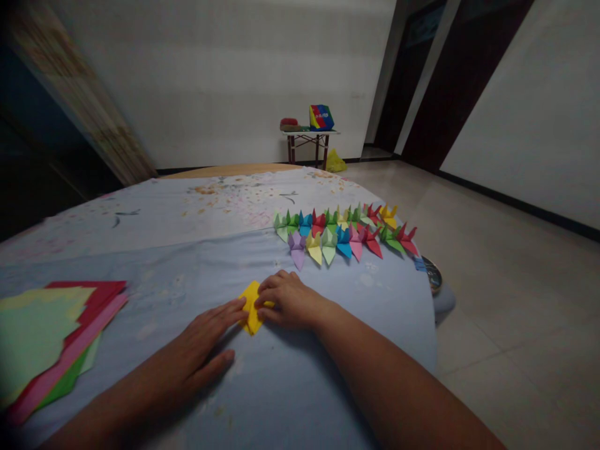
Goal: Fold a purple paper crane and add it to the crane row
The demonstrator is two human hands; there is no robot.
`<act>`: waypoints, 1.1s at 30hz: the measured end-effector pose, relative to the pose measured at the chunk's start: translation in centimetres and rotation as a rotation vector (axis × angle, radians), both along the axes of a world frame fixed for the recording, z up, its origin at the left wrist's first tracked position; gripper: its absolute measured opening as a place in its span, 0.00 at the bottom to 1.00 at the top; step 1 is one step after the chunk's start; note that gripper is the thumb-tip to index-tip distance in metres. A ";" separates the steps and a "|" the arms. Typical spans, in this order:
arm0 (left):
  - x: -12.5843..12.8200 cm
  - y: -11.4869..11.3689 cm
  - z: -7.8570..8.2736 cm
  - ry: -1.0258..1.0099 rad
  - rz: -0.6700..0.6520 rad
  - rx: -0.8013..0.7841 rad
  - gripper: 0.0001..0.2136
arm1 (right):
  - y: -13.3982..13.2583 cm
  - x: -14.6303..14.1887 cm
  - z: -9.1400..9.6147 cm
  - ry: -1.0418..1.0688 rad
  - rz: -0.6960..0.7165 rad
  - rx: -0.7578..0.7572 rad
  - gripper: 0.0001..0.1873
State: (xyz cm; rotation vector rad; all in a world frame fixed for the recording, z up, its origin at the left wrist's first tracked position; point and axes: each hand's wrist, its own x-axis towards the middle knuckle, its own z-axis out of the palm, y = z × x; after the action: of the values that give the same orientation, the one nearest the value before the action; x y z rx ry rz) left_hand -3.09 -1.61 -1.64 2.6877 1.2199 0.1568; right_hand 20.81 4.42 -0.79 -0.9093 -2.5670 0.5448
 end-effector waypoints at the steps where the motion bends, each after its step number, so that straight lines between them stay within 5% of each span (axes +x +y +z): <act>1: -0.2 0.1 0.2 -0.008 -0.003 -0.021 0.25 | 0.0 0.0 0.0 -0.001 0.003 -0.002 0.09; 23: 0.4 -0.3 1.1 0.125 -0.068 0.026 0.25 | -0.2 0.0 0.0 -0.005 -0.001 0.013 0.10; 33: 0.8 -0.3 1.0 0.047 -0.043 0.035 0.23 | -0.9 -0.9 0.3 -0.032 -0.071 0.052 0.19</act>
State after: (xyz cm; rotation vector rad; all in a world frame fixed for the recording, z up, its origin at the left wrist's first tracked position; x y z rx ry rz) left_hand -2.32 -1.87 -0.60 2.7599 1.1823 0.1099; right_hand 19.93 3.48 -0.53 -0.9949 -2.5535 0.4450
